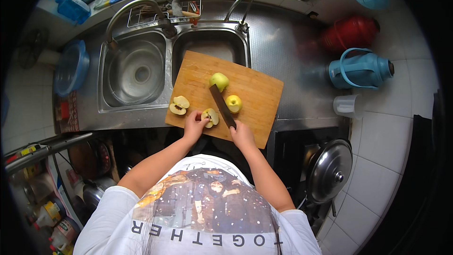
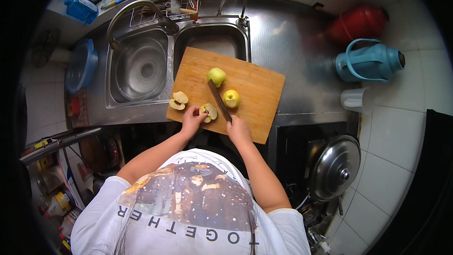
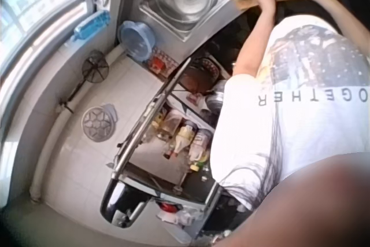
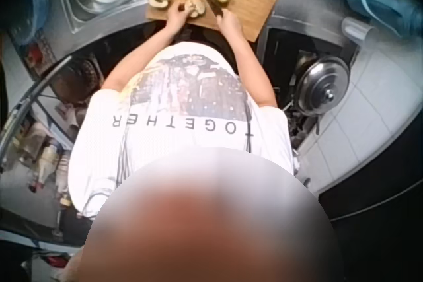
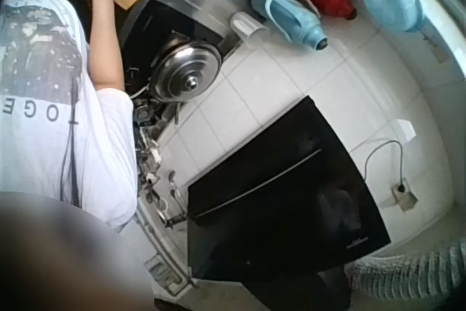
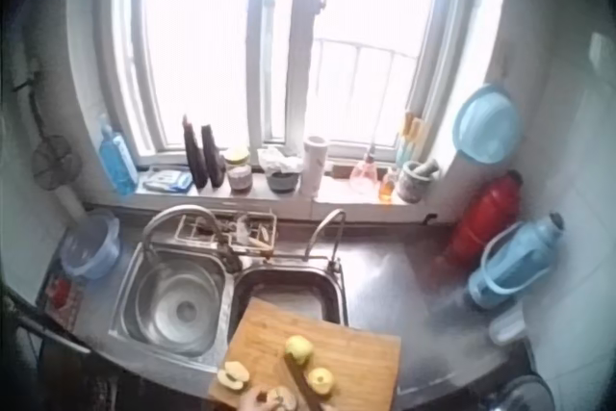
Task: The person retrieves apples from a refrigerator, washes them in a sink, and then uses a knife to cut them on a wooden cutting board. The person slices the apples into halves and quarters, removing the cores.
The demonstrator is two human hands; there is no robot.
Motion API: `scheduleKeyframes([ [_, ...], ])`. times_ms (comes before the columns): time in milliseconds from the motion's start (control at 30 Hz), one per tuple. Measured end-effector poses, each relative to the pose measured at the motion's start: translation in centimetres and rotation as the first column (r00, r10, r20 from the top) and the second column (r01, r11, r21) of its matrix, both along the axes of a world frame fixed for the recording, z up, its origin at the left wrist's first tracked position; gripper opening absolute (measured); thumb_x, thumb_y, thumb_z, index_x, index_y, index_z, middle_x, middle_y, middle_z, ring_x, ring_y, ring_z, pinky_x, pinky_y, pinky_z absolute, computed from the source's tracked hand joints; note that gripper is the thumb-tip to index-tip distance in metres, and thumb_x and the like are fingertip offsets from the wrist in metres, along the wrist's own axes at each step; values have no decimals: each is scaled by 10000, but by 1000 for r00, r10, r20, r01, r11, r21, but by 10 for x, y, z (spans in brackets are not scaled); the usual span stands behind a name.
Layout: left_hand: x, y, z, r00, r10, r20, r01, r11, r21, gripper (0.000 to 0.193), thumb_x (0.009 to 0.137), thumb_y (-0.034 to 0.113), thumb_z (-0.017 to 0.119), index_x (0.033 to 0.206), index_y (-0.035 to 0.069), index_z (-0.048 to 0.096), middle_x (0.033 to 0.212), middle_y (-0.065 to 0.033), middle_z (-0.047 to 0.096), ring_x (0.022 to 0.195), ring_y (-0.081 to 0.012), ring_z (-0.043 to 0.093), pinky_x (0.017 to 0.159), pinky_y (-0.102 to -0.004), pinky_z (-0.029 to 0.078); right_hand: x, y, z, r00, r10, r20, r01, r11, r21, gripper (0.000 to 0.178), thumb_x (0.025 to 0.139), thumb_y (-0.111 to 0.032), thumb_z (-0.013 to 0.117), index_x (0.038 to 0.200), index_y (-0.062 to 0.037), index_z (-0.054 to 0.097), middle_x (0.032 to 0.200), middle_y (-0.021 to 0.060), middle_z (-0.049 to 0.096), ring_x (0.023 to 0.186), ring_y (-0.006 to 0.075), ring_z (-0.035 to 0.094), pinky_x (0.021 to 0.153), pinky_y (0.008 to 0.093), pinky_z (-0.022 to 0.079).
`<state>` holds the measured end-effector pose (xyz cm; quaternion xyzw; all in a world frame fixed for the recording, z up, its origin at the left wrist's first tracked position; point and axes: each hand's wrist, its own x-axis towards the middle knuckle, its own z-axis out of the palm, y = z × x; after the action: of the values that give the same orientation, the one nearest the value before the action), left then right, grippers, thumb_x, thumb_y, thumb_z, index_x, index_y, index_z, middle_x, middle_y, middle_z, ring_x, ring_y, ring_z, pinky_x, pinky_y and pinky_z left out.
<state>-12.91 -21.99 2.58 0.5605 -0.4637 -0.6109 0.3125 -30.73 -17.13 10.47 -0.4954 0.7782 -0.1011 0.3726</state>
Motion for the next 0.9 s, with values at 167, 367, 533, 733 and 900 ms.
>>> scheduleKeyframes([
  [167,7,-5,15,991,-29,132,-8,962,273,309,787,130,656,1044,14,528,787,-38,572,696,-126,558,623,-262,466,-10,3,14,985,-48,167,66,993,-102,218,804,-195,568,893,1,602,692,189,592,651,324,576,599,387,451],
  [367,14,-2,58,841,-72,537,170,976,-136,386,833,204,588,1162,28,490,876,-95,533,823,-184,539,719,-303,445,-28,10,18,796,-210,568,217,975,55,143,836,-134,567,806,-2,522,550,36,493,481,112,472,456,261,382],
  [533,26,-2,56,990,-137,-43,138,990,11,337,920,201,445,1224,57,465,1081,-82,510,869,-156,514,729,-271,432,-39,6,41,545,-293,786,225,954,199,124,841,-108,558,761,-56,480,532,3,458,455,103,444,448,242,385],
  [733,-8,-20,84,611,368,-701,261,743,617,476,964,395,270,1273,57,397,1239,-90,475,1104,-226,484,962,-358,374,-36,14,44,435,-308,846,154,951,267,111,838,-98,563,772,-55,485,540,10,483,450,107,462,444,238,391],
  [900,-16,-32,73,572,327,-752,366,719,591,366,965,316,320,1181,57,465,1164,-94,526,1087,-216,503,966,-375,386,-36,13,43,371,-338,865,161,941,299,95,836,-94,564,791,-51,493,543,14,487,448,111,465,437,238,390],
])
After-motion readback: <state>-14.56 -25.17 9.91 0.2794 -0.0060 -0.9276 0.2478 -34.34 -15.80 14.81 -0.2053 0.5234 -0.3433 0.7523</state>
